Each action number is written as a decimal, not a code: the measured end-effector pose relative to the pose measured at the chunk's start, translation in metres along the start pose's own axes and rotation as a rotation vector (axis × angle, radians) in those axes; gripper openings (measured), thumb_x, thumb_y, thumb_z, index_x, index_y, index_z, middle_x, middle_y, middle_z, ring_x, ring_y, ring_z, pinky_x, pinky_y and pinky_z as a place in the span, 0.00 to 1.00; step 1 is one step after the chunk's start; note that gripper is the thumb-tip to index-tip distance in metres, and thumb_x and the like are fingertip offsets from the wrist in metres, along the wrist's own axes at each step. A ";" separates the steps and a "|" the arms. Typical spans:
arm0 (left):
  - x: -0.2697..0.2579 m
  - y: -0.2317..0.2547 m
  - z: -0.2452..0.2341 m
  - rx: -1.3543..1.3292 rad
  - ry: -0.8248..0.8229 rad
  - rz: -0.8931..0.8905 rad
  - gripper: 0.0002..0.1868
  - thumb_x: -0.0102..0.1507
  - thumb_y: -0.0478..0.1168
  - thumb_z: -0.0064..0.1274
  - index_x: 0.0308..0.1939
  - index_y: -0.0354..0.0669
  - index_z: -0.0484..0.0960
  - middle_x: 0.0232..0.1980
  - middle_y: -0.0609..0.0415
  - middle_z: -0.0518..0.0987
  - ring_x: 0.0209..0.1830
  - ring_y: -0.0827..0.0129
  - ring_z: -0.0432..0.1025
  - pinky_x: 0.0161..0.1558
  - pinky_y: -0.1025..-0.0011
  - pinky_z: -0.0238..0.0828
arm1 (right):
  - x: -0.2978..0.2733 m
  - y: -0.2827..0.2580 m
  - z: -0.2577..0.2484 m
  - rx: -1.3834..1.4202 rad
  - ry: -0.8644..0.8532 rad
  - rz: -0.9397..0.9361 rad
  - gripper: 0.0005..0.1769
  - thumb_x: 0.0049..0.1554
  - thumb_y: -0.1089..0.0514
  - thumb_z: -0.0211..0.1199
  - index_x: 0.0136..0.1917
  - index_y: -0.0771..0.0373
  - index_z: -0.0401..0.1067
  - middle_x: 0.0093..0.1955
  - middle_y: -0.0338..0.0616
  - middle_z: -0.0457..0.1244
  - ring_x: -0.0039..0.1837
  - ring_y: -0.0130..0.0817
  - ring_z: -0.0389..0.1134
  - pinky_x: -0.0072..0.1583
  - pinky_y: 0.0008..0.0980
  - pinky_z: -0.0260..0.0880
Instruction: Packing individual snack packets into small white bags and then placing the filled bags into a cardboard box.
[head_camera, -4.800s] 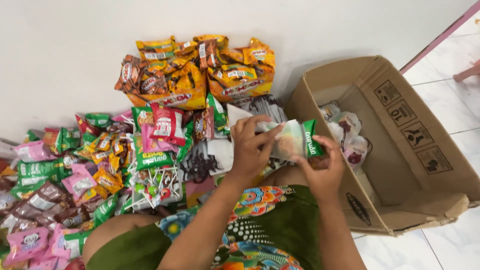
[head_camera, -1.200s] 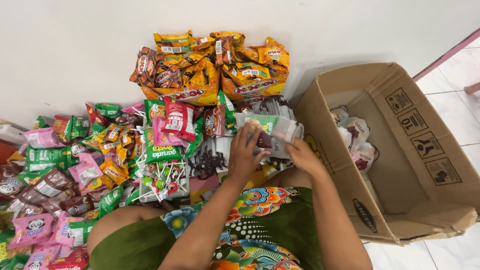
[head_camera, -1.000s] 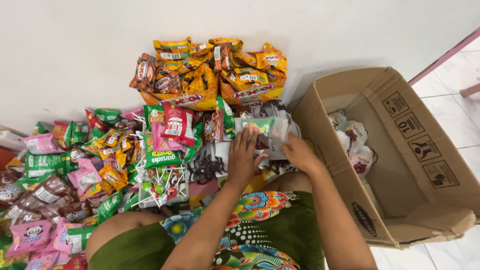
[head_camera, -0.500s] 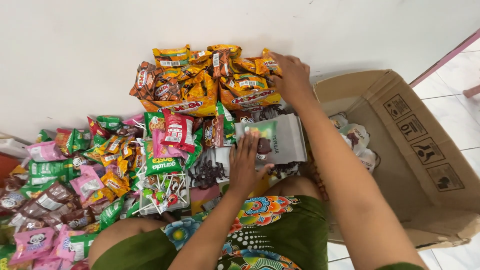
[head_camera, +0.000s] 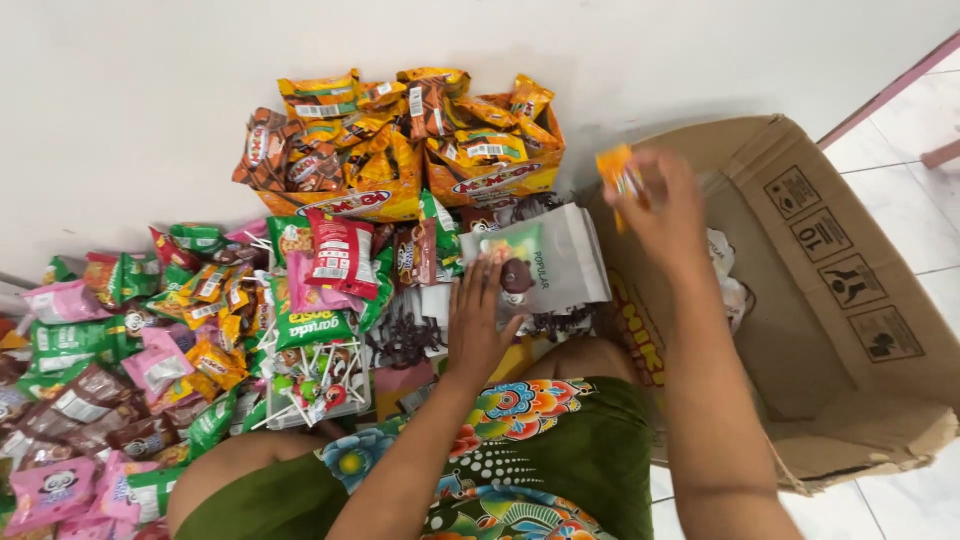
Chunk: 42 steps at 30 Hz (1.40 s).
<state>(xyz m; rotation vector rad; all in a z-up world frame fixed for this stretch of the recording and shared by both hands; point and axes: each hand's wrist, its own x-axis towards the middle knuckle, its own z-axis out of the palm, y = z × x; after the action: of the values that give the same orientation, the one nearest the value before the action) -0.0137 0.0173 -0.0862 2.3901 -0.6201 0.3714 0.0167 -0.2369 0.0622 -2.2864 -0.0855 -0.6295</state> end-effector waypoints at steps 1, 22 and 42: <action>0.002 0.003 -0.003 -0.039 0.022 0.004 0.53 0.58 0.48 0.68 0.80 0.45 0.53 0.78 0.38 0.58 0.80 0.45 0.52 0.76 0.47 0.43 | -0.021 0.013 -0.007 0.008 0.005 0.151 0.27 0.53 0.52 0.78 0.64 0.50 0.74 0.42 0.37 0.61 0.42 0.32 0.64 0.46 0.30 0.67; 0.000 0.013 -0.005 -0.047 0.015 0.003 0.54 0.57 0.49 0.68 0.80 0.43 0.53 0.78 0.35 0.56 0.79 0.39 0.50 0.75 0.48 0.49 | -0.080 0.016 0.030 0.094 -0.188 0.155 0.24 0.64 0.57 0.60 0.72 0.61 0.67 0.60 0.64 0.68 0.64 0.64 0.67 0.64 0.61 0.67; -0.125 -0.097 -0.145 -0.021 0.535 0.014 0.16 0.61 0.30 0.58 0.53 0.39 0.83 0.52 0.47 0.79 0.53 0.50 0.76 0.56 0.56 0.74 | -0.153 -0.122 0.219 0.342 -0.309 -0.318 0.12 0.55 0.60 0.70 0.54 0.54 0.80 0.52 0.42 0.72 0.51 0.41 0.75 0.54 0.34 0.75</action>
<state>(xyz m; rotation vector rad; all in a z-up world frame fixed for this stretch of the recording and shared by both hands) -0.0855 0.2196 -0.0758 2.1321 -0.3865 0.9609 -0.0563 0.0197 -0.0597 -2.0304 -0.6643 -0.3758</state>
